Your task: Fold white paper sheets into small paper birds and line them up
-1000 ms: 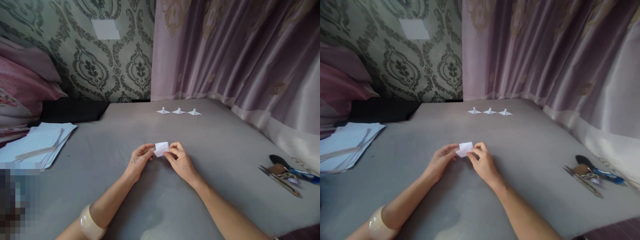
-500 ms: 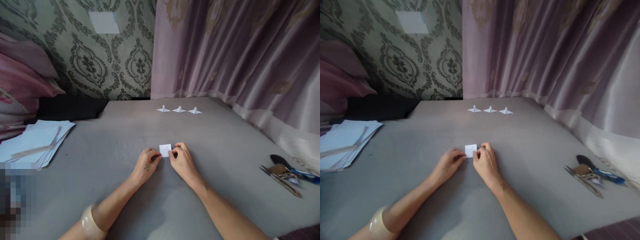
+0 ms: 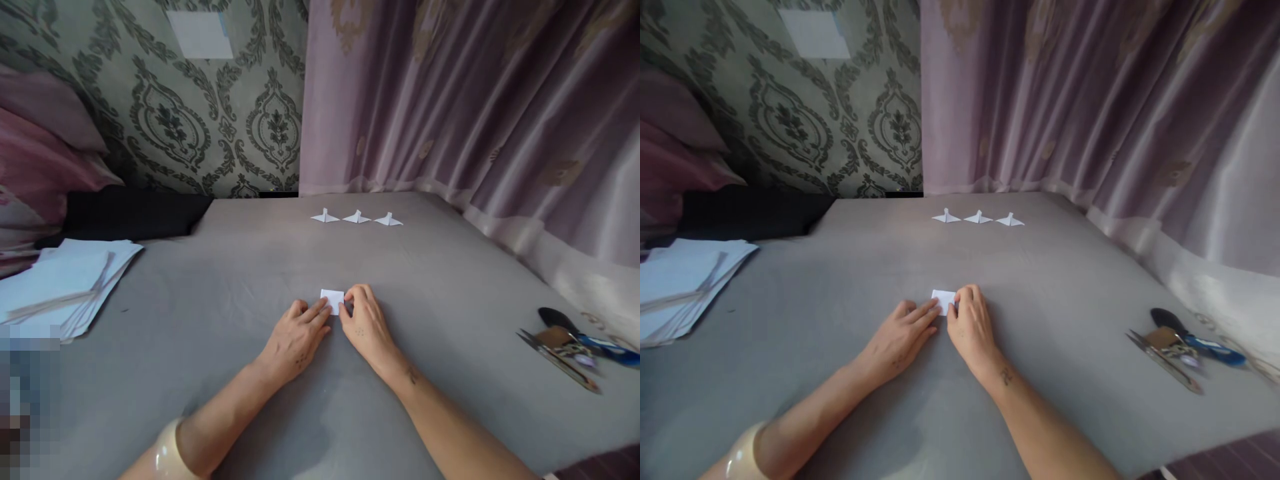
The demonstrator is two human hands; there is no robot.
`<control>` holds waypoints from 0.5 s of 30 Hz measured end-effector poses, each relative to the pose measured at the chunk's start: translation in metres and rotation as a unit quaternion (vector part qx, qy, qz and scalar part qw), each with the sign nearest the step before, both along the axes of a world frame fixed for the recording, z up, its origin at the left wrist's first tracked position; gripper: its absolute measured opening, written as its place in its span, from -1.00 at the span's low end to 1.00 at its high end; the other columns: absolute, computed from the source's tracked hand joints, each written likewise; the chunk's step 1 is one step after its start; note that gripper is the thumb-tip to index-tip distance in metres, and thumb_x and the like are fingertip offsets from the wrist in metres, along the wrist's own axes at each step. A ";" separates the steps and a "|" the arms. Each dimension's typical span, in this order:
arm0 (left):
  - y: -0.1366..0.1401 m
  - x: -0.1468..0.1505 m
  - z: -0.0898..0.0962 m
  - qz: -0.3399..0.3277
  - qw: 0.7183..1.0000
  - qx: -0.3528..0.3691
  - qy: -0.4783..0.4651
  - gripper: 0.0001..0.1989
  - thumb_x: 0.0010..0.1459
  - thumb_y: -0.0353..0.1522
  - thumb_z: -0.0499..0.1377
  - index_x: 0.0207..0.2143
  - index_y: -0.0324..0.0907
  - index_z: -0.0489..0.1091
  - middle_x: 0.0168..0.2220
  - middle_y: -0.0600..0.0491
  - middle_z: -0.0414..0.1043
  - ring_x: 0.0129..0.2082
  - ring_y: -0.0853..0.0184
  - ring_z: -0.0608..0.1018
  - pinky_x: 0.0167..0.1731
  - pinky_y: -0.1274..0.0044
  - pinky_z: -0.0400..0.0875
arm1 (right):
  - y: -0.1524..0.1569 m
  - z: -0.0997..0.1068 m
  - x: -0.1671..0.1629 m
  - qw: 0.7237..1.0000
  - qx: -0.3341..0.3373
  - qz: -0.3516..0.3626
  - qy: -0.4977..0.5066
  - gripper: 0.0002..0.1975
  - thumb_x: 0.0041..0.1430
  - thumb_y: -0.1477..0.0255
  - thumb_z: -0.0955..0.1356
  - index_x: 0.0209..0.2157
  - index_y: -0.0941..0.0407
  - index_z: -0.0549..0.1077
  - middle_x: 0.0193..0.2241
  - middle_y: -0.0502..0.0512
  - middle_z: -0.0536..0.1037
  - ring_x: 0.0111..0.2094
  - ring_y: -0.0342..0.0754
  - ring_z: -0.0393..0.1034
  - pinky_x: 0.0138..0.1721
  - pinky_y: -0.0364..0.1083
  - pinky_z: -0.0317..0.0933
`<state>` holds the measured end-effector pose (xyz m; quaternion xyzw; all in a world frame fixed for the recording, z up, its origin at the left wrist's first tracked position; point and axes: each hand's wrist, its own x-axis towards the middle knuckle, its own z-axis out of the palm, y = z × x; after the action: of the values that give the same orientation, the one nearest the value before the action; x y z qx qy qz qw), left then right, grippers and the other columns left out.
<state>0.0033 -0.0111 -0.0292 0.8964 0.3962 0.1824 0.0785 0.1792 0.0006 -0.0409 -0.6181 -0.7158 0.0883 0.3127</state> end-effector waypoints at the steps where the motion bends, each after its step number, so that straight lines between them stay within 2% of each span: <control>1: 0.001 0.000 -0.001 0.001 1.000 0.003 0.006 -0.63 0.31 -0.33 -0.03 0.11 -0.22 0.27 0.13 -0.11 0.34 -0.15 0.18 0.42 -0.09 0.34 0.31 | -0.002 0.001 0.000 1.000 -0.003 0.010 -0.009 -0.88 0.15 0.55 0.25 -0.27 0.11 0.37 -0.28 0.15 0.38 -0.27 -0.01 0.36 -0.21 -0.03 0.29; 5: 0.002 0.000 -0.006 0.016 0.999 0.002 0.028 -0.56 0.30 -0.30 -0.02 0.17 -0.29 0.21 0.19 -0.15 0.25 -0.13 0.16 0.41 -0.07 0.33 0.29 | -0.016 0.013 -0.006 0.989 -0.030 0.074 -0.128 -0.64 0.20 0.64 0.17 -0.05 0.08 0.40 -0.24 0.18 0.41 -0.21 0.03 0.33 -0.22 -0.04 0.27; 8: 0.001 0.001 -0.006 0.026 0.999 0.002 0.041 -0.56 0.29 -0.30 -0.03 0.15 -0.33 0.23 0.20 -0.17 0.24 -0.12 0.14 0.40 -0.07 0.32 0.28 | -0.027 0.024 -0.012 0.971 -0.051 0.084 -0.216 -0.58 0.18 0.68 0.15 0.04 0.16 0.36 -0.19 0.25 0.43 -0.23 0.07 0.31 -0.24 0.00 0.27; 12: 0.005 0.005 0.001 0.039 0.999 -0.020 0.032 -0.62 0.32 -0.32 -0.09 0.06 -0.28 0.33 0.16 -0.11 0.31 -0.16 0.18 0.42 -0.07 0.33 0.30 | -0.032 0.033 -0.011 0.966 -0.069 0.076 -0.238 -0.66 0.20 0.66 0.17 -0.07 0.20 0.43 -0.23 0.24 0.45 -0.22 0.07 0.32 -0.24 0.00 0.25; 15: 0.015 0.008 0.004 0.069 0.995 -0.065 -0.006 -0.66 0.33 -0.32 -0.11 -0.07 -0.16 0.42 0.05 -0.02 0.40 -0.18 0.22 0.44 -0.14 0.39 0.34 | -0.024 0.031 -0.003 0.977 -0.080 0.061 -0.188 -0.77 0.28 0.50 0.21 -0.27 0.13 0.50 -0.28 0.16 0.46 -0.25 0.00 0.36 -0.27 -0.07 0.22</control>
<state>0.0115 0.0043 -0.0249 0.8588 0.4676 0.1663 0.1267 0.1761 -0.0236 -0.0100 -0.6019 -0.7888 0.0463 0.1159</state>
